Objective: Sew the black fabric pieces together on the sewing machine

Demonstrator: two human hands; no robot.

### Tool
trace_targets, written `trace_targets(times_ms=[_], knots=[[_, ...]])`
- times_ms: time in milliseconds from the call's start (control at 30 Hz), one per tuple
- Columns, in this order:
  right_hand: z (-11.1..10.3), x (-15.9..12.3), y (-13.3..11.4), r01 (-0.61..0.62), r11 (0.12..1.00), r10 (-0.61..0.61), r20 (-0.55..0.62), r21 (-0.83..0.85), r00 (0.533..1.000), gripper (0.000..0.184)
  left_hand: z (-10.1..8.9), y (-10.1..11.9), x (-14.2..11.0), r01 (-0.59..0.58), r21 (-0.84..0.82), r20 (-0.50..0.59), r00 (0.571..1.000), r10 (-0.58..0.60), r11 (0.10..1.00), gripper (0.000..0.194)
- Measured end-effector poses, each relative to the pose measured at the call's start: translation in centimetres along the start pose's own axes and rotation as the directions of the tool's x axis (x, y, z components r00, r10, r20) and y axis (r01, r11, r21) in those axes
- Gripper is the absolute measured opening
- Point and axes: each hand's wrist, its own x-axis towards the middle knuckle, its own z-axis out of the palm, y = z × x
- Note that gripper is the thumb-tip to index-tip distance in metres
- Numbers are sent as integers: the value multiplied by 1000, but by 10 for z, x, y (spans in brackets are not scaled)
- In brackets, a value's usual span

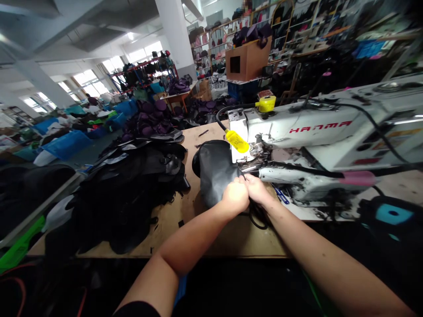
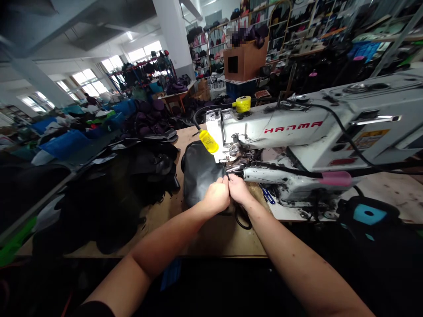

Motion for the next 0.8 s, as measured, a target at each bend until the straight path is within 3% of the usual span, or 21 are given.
trace_targets(times_ms=[67,200,400,500,600,733,800], knots=[[0,-1,-3,51,999,-51,-20,-12,998,15,4,-3,0,18,21,-7,1000,-18,1000,57],[0,-1,-8,72,994,-78,-67,-84,995,17,5,-9,10,9,76,-9,1000,-8,997,38],[7,1,-8,68,980,-96,-141,-187,985,21,1,-28,25,-130,147,-47,989,138,981,29],[10,1,-5,74,973,-114,-178,-218,978,20,-1,-48,15,-264,236,-65,956,286,935,30],[12,-5,-5,61,975,-103,-194,-212,976,21,-4,-68,-1,-356,354,-52,916,398,865,49],[15,-16,-9,19,975,-65,-203,-221,977,27,-2,-81,-12,-435,473,-5,868,496,766,34],[16,-20,-11,15,973,-64,-204,-231,977,28,3,-81,-12,-440,496,-22,856,517,749,37]])
